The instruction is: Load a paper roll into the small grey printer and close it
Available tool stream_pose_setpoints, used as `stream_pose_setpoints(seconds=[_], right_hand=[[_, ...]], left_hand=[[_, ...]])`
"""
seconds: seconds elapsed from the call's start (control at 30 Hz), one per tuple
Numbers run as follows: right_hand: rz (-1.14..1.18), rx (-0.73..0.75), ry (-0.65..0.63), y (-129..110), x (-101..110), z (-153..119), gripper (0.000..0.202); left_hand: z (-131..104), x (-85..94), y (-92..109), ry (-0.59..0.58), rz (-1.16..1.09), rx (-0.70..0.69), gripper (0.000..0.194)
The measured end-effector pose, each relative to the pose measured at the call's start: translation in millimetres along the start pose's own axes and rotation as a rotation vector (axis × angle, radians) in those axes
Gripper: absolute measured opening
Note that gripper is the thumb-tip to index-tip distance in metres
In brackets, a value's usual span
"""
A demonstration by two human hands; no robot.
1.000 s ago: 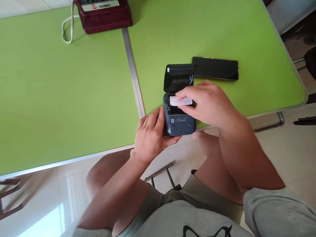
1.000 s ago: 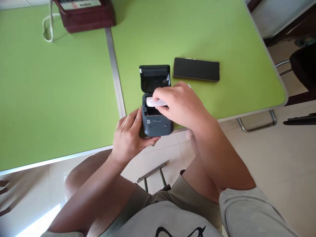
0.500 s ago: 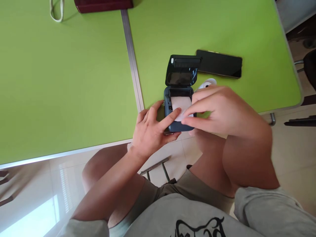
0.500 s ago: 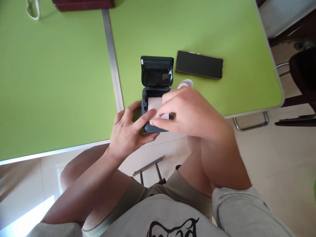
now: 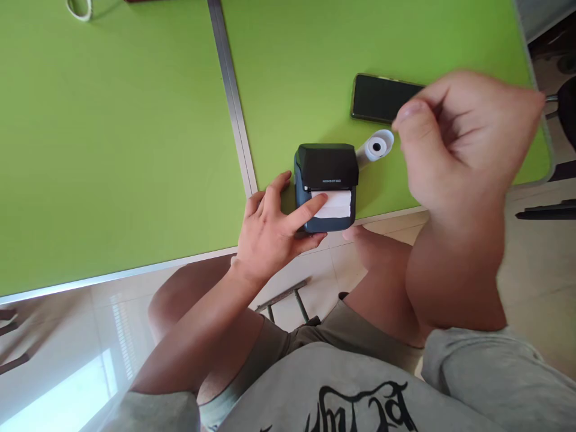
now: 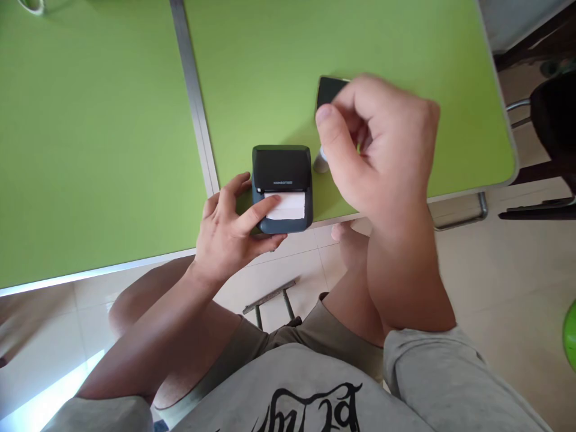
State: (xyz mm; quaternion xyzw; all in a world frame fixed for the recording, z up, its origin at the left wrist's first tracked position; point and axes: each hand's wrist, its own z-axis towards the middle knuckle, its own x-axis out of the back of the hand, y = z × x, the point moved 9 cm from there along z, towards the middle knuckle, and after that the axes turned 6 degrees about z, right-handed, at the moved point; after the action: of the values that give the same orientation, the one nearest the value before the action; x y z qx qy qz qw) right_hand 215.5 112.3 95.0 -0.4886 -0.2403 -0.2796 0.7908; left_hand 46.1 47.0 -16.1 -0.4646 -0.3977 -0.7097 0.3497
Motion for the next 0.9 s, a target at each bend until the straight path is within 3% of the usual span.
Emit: stream_pose_setpoints(seconds=[0.13, 0.3, 0.53, 0.77, 0.9], right_hand=[[-0.155, -0.137, -0.277, 15.8, -20.6, -7.4, 0.055], [-0.092, -0.199, -0.506, 50.0, -52.8, -18.6, 0.060], [-0.036, -0.129, -0.547, 54.9, -60.3, -19.5, 0.062], [-0.001, -0.237, -0.576, 62.9, -65.8, -26.0, 0.059], [0.110, -0.326, -0.592, 68.5, -73.3, -42.6, 0.069]], left_hand=[[0.3, -0.9, -0.8, -0.004, -0.007, 0.007, 0.056], [1.4, -3.6, -3.4, -0.036, -0.027, 0.044, 0.073], [2.3, -0.7, -1.9, -0.005, -0.006, 0.037, 0.075], [2.0, -7.2, -10.6, 0.008, 0.023, 0.097, 0.111], [1.4, -11.7, -12.0, -0.019, 0.001, 0.084, 0.112]])
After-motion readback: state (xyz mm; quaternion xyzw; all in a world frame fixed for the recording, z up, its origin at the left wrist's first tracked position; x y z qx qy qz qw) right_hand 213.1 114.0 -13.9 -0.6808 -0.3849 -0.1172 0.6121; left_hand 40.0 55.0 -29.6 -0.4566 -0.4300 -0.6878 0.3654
